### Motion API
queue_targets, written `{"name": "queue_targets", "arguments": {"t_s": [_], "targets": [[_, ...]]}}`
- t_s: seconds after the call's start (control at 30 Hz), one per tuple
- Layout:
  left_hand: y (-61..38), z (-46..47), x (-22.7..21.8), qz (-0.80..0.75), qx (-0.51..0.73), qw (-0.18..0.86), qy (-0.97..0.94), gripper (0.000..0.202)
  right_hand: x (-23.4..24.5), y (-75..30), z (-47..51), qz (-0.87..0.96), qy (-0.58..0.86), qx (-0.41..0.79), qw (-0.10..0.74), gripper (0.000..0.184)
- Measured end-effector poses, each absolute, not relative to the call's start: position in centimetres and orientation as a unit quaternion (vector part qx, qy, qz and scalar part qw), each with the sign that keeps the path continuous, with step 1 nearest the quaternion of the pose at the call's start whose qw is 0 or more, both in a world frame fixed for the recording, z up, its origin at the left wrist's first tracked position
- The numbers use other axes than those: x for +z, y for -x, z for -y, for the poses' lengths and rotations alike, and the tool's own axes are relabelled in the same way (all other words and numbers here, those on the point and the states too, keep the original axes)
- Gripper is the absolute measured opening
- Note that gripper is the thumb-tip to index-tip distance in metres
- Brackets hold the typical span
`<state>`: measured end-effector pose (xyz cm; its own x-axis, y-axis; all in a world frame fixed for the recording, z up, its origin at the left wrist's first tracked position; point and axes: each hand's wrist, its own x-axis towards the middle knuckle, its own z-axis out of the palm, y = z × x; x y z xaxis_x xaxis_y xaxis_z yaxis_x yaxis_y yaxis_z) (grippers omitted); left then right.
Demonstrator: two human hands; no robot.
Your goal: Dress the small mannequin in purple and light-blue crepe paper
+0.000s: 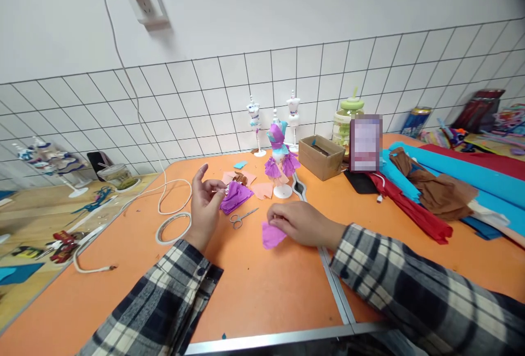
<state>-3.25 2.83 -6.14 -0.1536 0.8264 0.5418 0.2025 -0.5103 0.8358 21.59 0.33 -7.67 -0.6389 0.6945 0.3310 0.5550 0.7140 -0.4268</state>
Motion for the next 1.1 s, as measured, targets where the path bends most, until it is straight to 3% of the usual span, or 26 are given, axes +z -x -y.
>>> {"name": "queue_targets", "arguments": {"t_s": [0.13,0.3,0.4,0.57,0.83,0.97,1.1], "targets": [[0.9,-1.3,-6.6,-0.378,0.586,0.314,-0.645,0.070,-8.8,-23.3,-1.3,0.898,0.373,0.151,0.178,0.009],[-3.8,1.6,-7.8,-0.366,0.473,0.517,-0.612,0.080,-9.6,-22.9,-1.9,0.894,0.392,0.113,0.184,0.008],[-5.4,2.1,-8.6,-0.396,0.464,0.577,-0.544,0.074,-9.3,-23.0,-1.5,0.890,0.403,0.089,0.195,0.008],[-4.8,1.1,-9.4,-0.426,0.481,0.602,-0.475,0.072,-9.1,-23.4,-1.0,0.899,0.396,0.070,0.175,0.016],[-4.2,0.8,-9.8,-0.431,0.363,0.557,-0.610,0.103,-9.0,-24.6,-1.1,0.887,0.427,0.080,0.159,0.042],[-4.0,0.8,-9.9,-0.412,0.340,0.547,-0.644,0.108,-8.7,-24.3,-0.5,0.876,0.417,0.082,0.228,0.016],[-3.7,0.8,-10.0,-0.421,0.332,0.532,-0.655,0.109,-8.8,-23.4,0.2,0.903,0.353,0.101,0.222,0.011]]}}
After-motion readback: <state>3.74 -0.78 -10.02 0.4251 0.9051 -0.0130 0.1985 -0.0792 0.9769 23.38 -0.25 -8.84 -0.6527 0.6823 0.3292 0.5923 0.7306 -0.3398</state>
